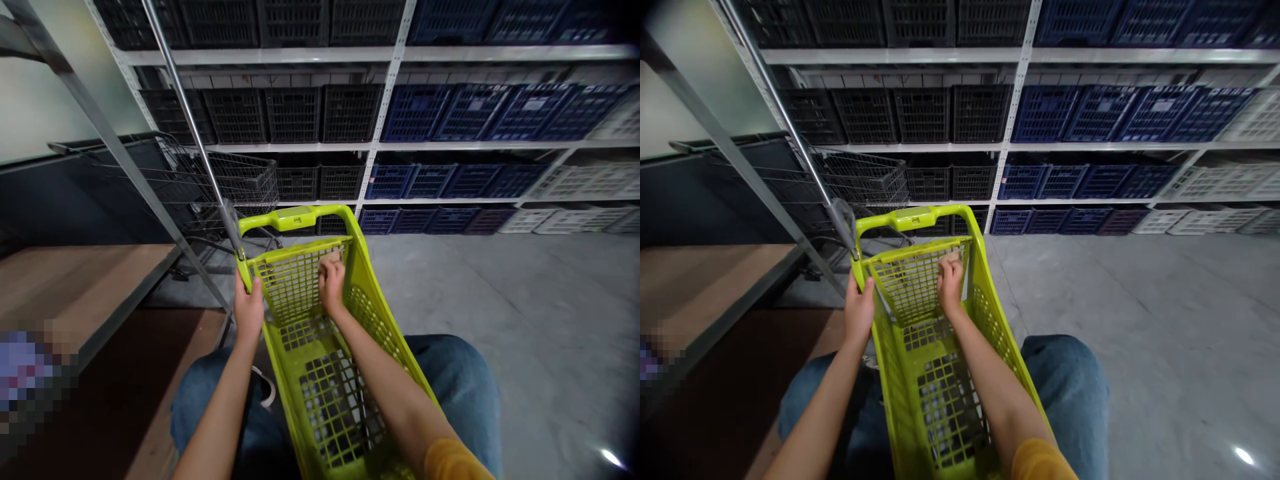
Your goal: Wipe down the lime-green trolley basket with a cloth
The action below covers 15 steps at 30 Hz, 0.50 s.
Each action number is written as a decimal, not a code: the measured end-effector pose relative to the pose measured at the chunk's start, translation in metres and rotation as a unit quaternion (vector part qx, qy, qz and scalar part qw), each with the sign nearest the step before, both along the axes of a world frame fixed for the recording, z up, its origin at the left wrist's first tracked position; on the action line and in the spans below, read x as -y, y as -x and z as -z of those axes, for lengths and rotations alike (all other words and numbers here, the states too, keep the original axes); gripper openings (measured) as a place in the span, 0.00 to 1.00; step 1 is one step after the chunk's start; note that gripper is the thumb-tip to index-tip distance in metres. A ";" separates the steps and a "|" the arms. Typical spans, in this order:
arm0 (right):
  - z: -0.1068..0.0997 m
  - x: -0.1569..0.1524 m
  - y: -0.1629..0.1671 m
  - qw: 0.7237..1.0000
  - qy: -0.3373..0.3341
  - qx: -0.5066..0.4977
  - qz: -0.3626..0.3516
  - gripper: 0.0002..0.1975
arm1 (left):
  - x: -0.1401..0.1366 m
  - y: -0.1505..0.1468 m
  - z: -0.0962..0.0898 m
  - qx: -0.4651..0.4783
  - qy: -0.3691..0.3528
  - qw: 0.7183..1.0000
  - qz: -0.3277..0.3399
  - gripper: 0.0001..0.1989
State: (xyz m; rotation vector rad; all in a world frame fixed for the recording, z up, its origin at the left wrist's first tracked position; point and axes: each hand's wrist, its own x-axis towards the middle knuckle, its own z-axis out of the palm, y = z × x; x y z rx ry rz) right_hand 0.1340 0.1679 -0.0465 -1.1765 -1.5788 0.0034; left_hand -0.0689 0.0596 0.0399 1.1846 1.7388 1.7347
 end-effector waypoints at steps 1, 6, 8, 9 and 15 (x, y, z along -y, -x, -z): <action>-0.016 -0.011 -0.003 0.999 -0.025 -0.030 0.020 0.22 | 0.000 0.000 0.001 0.000 -0.002 1.000 0.000 0.31; -0.003 -0.014 -0.011 0.997 0.028 -0.053 0.051 0.17 | 0.000 -0.002 -0.002 -0.003 0.002 1.000 -0.015 0.30; 0.042 0.009 -0.010 0.992 0.113 -0.028 0.053 0.15 | 0.000 -0.002 -0.003 -0.008 -0.001 1.000 -0.020 0.30; 0.065 0.022 -0.010 0.987 0.153 -0.013 0.044 0.16 | 0.000 -0.002 -0.004 -0.010 -0.005 1.000 -0.021 0.29; 0.099 0.044 -0.006 0.970 0.228 -0.055 0.055 0.16 | 0.001 -0.002 -0.003 -0.016 -0.007 1.000 -0.014 0.29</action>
